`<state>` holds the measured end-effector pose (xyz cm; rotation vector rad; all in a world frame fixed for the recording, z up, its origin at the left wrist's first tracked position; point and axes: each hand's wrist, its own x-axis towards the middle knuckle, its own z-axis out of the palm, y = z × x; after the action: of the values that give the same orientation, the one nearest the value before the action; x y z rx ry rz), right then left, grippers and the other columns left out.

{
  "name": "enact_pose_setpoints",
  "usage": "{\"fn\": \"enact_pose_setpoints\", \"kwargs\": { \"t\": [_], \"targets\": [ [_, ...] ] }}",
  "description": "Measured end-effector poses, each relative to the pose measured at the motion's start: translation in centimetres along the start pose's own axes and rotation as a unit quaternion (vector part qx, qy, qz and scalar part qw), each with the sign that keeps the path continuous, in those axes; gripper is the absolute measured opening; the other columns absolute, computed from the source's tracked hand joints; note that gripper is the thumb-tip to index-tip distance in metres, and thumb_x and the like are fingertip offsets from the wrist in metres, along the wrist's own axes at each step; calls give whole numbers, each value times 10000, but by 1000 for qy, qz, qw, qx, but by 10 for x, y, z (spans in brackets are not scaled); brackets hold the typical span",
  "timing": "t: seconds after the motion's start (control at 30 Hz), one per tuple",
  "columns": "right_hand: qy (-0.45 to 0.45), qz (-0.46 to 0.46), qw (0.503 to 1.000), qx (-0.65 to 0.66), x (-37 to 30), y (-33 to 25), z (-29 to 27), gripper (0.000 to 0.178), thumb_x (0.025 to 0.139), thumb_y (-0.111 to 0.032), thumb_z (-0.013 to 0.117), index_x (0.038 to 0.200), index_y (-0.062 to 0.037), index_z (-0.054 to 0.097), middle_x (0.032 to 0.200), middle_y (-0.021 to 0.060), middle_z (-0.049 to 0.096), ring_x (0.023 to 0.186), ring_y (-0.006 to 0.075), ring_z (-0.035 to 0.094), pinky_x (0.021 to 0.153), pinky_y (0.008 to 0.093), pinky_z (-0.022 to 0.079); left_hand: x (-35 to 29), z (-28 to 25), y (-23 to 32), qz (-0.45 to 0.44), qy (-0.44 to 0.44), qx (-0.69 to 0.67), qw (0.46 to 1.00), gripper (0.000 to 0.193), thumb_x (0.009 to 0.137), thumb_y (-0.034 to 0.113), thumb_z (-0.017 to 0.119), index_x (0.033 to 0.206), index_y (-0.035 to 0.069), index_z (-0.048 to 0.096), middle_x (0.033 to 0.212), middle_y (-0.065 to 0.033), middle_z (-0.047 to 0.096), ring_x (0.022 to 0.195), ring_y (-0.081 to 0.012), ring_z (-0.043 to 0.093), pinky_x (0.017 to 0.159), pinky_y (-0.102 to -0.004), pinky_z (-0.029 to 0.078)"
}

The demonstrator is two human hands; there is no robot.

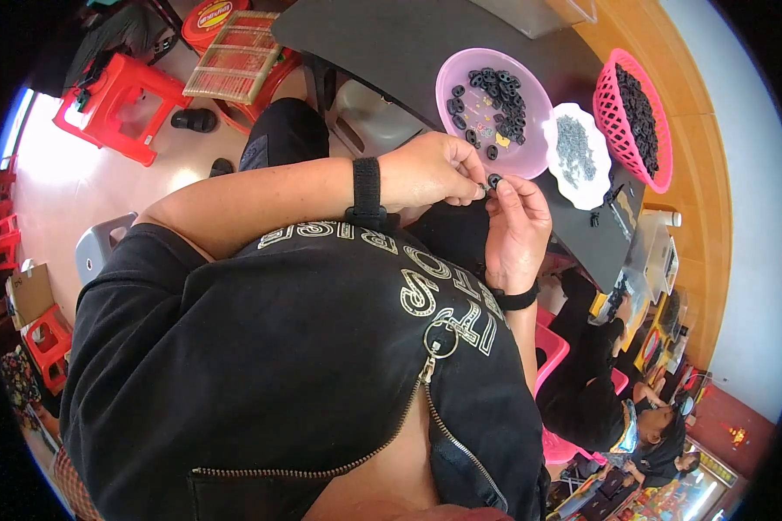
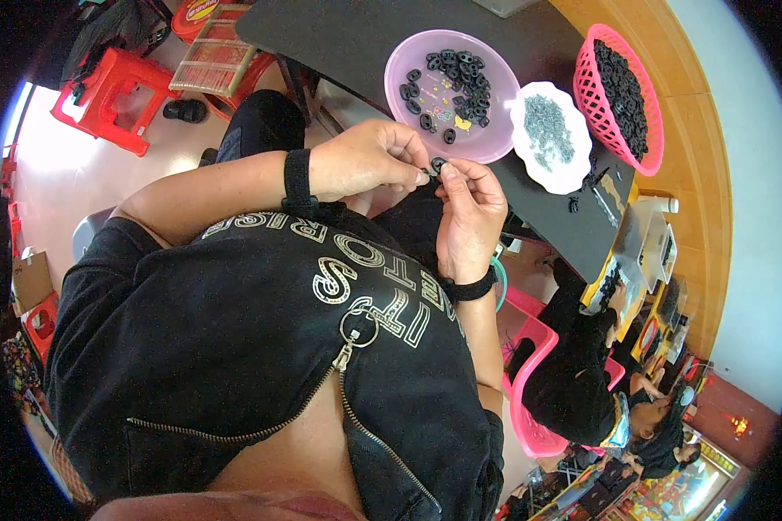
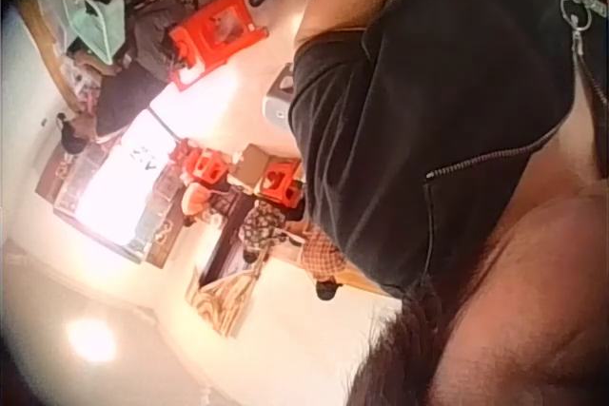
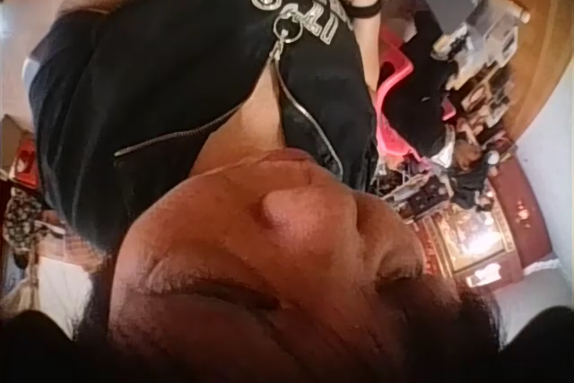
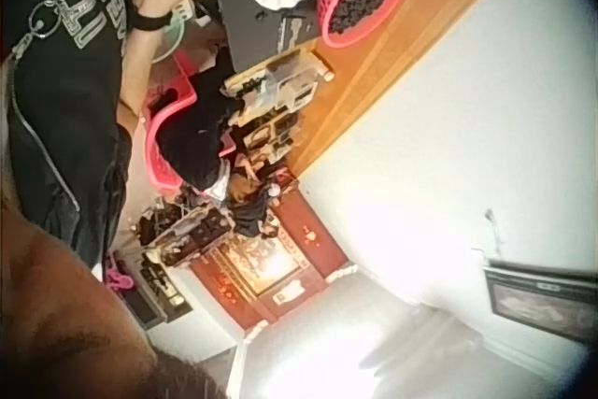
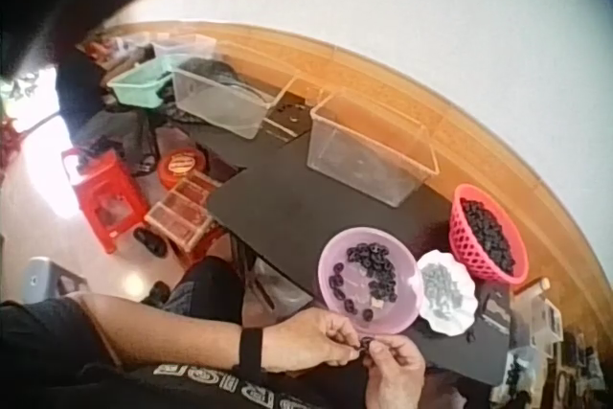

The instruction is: The person sorts small black and purple plastic or rubber parts by hand, taking them from a pink bowl and organizing them into piles on a table.

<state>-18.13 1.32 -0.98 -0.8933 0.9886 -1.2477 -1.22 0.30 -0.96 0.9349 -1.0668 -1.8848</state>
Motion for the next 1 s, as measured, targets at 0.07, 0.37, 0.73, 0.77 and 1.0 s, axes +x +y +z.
{"fn": "enact_pose_setpoints", "kwargs": {
  "t": [0.07, 0.37, 0.73, 0.77, 1.0],
  "targets": [
    [-1, 0, 1000, -4, -1, 0, 0, 127, 818, 6, 625, 944, 12, 609, 804, 42, 622, 664, 86, 535, 629, 201, 436, -1, 1, 2, -3, 5, 3, 1000, 100, 790, 42, 643, 857, 21, 571, 724, -21, 587, 625, -86, 545, 555, -215, 439],
    [-15, -14, 999, -38, 0, 4, -2, 112, 839, -7, 597, 950, 7, 604, 855, 62, 627, 715, 106, 541, 659, 223, 430, -1, -1, 0, -12, 18, 0, 1000, 108, 791, 38, 638, 872, 12, 572, 765, -29, 602, 671, -97, 568, 612, -221, 466],
    [-8, -50, 988, -144, -4, 1, 2, 148, 844, 15, 582, 990, 19, 609, 870, 43, 622, 704, 75, 512, 647, 193, 415, 3, -1, -4, 19, 12, 7, 1000, 156, 791, -7, 603, 942, -11, 563, 817, -61, 616, 728, -117, 597, 667, -231, 494],
    [-6, -49, 988, -150, -4, 1, 2, 152, 846, 14, 581, 995, 20, 609, 871, 40, 621, 702, 73, 510, 644, 190, 414, 2, -1, -4, 19, 12, 15, 1000, 164, 795, -7, 595, 955, -14, 560, 819, -63, 616, 730, -118, 598, 669, -233, 495],
    [-11, -50, 988, -143, -4, 3, 1, 165, 852, 6, 577, 1013, 23, 602, 869, 33, 612, 699, 72, 504, 637, 189, 411, 1, 0, -4, 29, 23, 20, 999, 168, 813, 21, 584, 975, -15, 563, 817, -59, 613, 720, -113, 595, 663, -228, 489]
  ]
}}
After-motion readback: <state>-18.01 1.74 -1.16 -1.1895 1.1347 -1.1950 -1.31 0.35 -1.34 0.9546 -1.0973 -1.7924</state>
